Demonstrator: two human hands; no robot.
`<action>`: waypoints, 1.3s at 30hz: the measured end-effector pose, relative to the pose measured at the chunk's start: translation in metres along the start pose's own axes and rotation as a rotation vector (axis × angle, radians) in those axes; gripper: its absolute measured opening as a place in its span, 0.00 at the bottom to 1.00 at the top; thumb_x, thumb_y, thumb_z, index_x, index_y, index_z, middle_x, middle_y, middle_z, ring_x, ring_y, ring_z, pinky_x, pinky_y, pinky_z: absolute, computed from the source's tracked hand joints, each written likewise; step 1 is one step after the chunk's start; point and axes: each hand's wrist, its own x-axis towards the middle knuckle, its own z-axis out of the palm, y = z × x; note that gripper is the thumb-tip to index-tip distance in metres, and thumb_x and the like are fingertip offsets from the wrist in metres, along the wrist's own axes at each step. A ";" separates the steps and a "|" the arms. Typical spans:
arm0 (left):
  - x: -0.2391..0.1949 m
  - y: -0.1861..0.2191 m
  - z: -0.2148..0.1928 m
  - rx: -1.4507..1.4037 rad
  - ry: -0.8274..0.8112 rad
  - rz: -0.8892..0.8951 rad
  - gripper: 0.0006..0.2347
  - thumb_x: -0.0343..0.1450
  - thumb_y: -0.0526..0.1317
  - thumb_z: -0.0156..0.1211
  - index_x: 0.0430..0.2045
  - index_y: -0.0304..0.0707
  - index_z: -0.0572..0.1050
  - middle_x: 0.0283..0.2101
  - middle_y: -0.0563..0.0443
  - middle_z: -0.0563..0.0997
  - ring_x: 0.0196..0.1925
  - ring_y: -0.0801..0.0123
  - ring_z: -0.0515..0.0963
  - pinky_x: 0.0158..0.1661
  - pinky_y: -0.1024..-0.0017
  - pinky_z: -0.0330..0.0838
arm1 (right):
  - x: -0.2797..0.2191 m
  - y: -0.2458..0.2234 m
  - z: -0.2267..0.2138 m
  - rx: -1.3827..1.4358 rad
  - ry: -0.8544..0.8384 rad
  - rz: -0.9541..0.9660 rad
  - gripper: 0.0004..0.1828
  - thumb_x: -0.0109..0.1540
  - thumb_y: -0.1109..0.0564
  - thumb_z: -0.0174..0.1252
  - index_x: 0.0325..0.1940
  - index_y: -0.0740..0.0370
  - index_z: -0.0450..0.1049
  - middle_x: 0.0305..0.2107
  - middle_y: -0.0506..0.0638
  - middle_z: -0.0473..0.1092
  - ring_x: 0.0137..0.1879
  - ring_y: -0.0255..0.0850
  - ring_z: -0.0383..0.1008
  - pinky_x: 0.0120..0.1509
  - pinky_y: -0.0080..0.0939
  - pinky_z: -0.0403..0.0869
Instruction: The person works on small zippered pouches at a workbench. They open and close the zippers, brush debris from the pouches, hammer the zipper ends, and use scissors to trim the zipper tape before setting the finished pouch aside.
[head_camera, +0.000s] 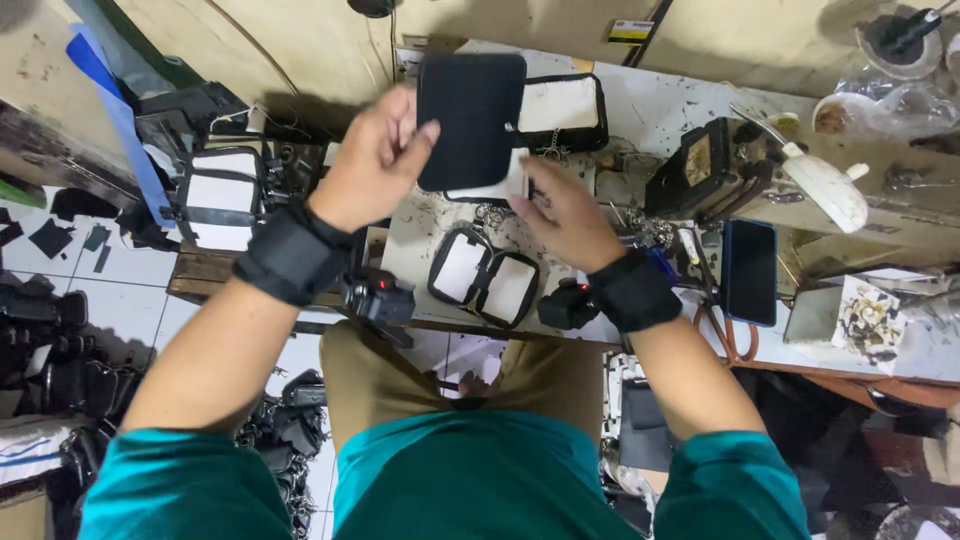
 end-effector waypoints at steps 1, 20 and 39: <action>-0.007 -0.014 0.008 0.000 -0.001 0.002 0.13 0.80 0.31 0.53 0.28 0.47 0.59 0.26 0.61 0.59 0.24 0.77 0.57 0.27 0.81 0.58 | -0.007 -0.003 -0.003 0.000 0.002 0.000 0.40 0.70 0.34 0.41 0.77 0.62 0.54 0.73 0.65 0.55 0.78 0.57 0.54 0.78 0.58 0.56; -0.087 0.036 0.059 -0.229 0.093 0.072 0.12 0.74 0.26 0.58 0.22 0.36 0.64 0.13 0.50 0.65 0.18 0.76 0.64 0.21 0.80 0.56 | -0.083 -0.009 0.012 0.383 0.403 -0.193 0.04 0.69 0.62 0.63 0.42 0.67 0.76 0.26 0.57 0.74 0.32 0.42 0.76 0.38 0.40 0.76; -0.107 0.021 0.095 -0.469 0.117 -0.051 0.08 0.75 0.26 0.54 0.45 0.32 0.76 0.28 0.47 0.84 0.27 0.84 0.72 0.28 0.81 0.72 | -0.092 0.023 0.048 0.533 0.415 -0.140 0.04 0.71 0.61 0.60 0.42 0.63 0.75 0.24 0.50 0.73 0.29 0.33 0.71 0.35 0.32 0.75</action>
